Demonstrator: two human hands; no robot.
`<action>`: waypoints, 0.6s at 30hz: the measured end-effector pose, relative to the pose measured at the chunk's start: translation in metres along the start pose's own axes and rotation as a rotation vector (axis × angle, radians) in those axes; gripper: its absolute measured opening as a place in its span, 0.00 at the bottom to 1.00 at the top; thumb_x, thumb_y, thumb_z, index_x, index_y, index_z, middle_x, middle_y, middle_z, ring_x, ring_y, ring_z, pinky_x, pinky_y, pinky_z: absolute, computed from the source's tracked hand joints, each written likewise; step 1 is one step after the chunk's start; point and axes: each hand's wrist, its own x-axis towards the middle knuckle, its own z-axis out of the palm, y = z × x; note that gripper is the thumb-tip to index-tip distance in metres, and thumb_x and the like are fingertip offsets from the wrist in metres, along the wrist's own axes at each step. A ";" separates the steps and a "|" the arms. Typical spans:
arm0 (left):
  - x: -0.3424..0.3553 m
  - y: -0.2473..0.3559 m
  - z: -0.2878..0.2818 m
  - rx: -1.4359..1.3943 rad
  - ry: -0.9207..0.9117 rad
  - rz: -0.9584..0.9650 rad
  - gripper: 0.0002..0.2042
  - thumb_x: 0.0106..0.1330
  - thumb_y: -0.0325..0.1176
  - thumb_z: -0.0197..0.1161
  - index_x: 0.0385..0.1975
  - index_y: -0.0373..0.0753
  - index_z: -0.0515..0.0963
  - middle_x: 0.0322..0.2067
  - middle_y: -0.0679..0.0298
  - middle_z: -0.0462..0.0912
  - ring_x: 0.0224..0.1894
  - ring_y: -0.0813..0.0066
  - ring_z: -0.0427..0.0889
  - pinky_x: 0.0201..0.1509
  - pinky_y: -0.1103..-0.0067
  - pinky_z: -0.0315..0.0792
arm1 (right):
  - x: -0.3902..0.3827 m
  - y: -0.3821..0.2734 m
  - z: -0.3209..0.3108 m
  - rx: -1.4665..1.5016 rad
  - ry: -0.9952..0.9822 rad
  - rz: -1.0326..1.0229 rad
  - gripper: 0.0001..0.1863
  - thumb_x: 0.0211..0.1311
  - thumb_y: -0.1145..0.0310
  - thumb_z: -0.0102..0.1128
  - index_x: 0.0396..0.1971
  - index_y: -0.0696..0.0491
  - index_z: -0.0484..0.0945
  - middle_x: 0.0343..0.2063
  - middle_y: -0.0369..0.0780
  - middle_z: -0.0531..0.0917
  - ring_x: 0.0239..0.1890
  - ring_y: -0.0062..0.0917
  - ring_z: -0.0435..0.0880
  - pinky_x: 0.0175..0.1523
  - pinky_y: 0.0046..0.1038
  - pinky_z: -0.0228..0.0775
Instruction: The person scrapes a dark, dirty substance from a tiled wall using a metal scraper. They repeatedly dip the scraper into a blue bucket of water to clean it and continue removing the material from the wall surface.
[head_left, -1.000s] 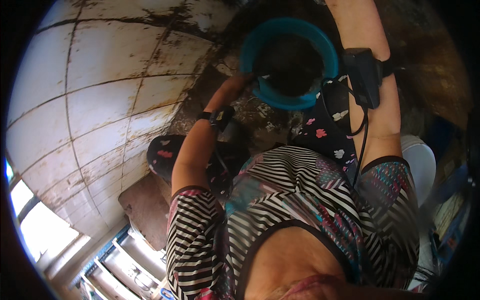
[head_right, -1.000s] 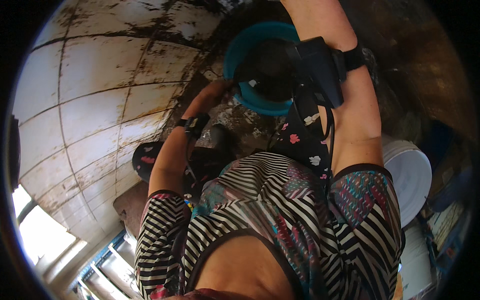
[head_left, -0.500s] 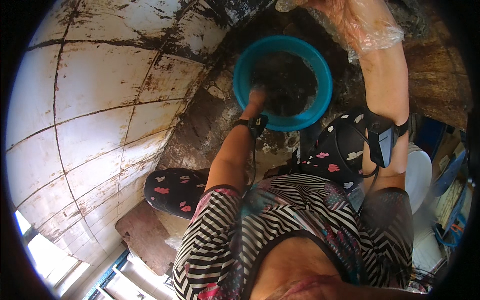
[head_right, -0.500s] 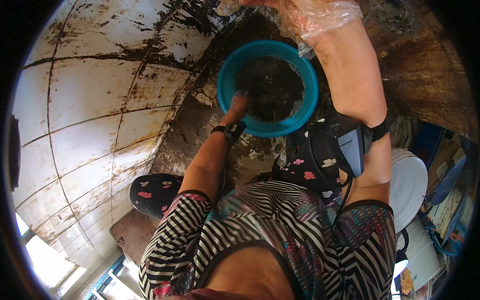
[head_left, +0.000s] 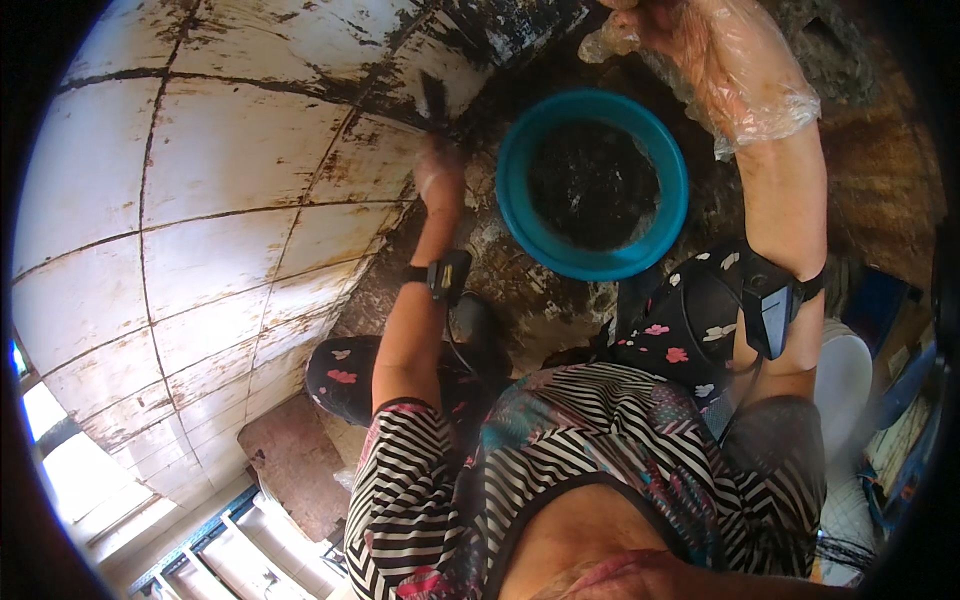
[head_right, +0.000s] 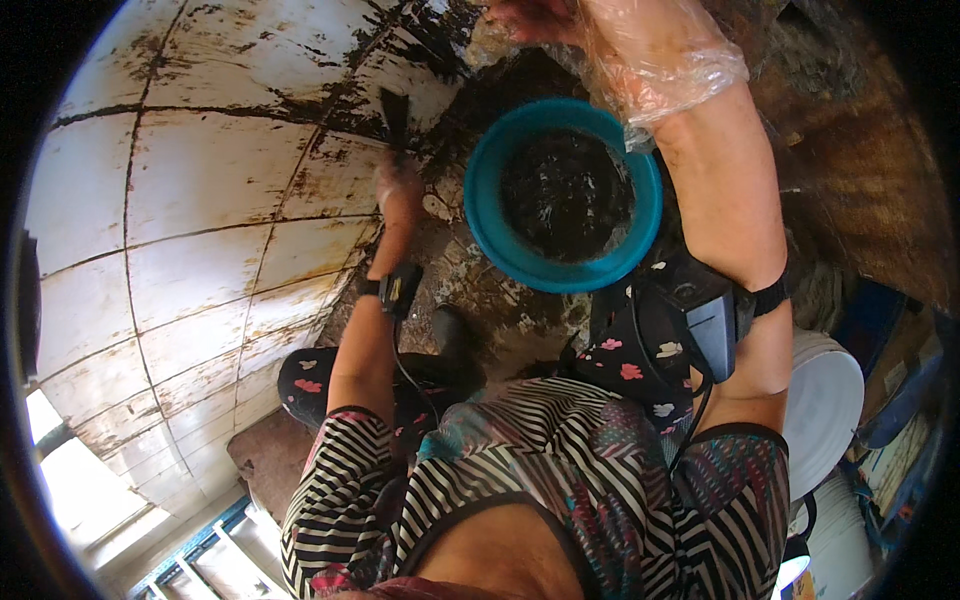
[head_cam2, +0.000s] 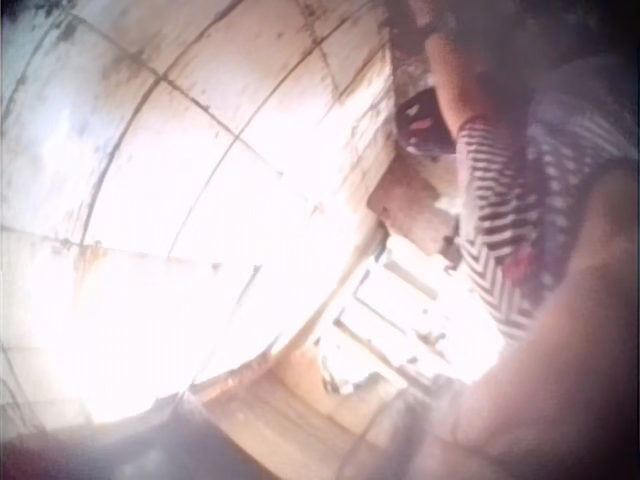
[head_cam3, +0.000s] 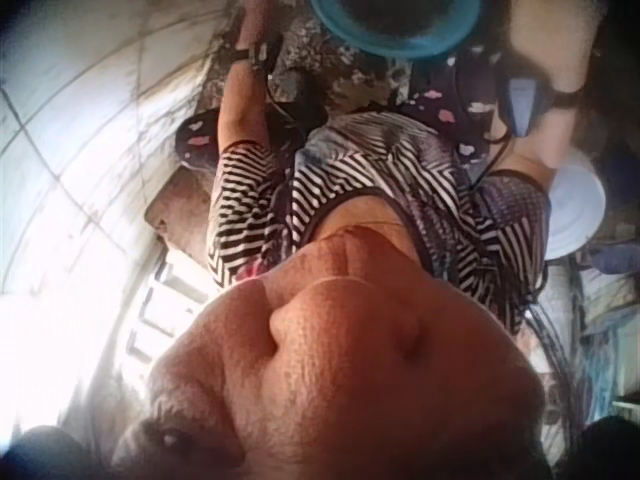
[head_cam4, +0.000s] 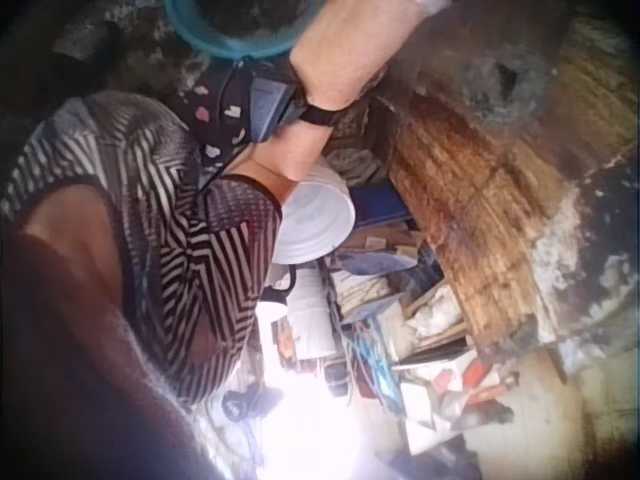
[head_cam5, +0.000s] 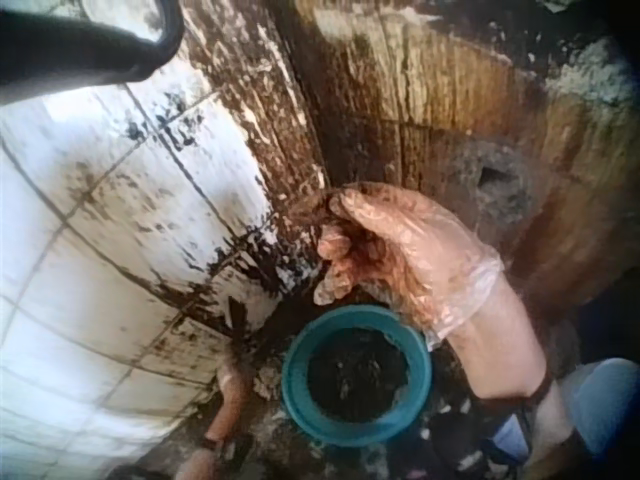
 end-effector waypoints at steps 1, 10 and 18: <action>0.015 0.004 -0.010 -0.060 0.000 -0.036 0.13 0.60 0.36 0.54 0.42 0.36 0.71 0.36 0.51 0.78 0.37 0.51 0.78 0.37 0.64 0.71 | 0.006 -0.002 0.003 -0.006 -0.012 -0.008 0.13 0.62 0.61 0.52 0.34 0.57 0.74 0.24 0.39 0.80 0.24 0.25 0.78 0.28 0.27 0.74; 0.092 0.043 0.017 -0.245 0.117 0.031 0.15 0.59 0.33 0.51 0.46 0.40 0.70 0.35 0.47 0.78 0.39 0.44 0.76 0.39 0.60 0.70 | 0.020 -0.007 0.004 -0.042 -0.050 -0.008 0.13 0.62 0.61 0.52 0.34 0.57 0.74 0.24 0.39 0.80 0.24 0.25 0.78 0.28 0.27 0.74; 0.103 0.023 0.013 -0.171 0.138 0.140 0.17 0.63 0.36 0.50 0.51 0.38 0.70 0.41 0.47 0.77 0.38 0.48 0.77 0.40 0.60 0.70 | 0.008 -0.008 -0.005 -0.081 -0.058 0.021 0.13 0.62 0.61 0.52 0.34 0.58 0.74 0.24 0.39 0.79 0.24 0.25 0.78 0.28 0.26 0.74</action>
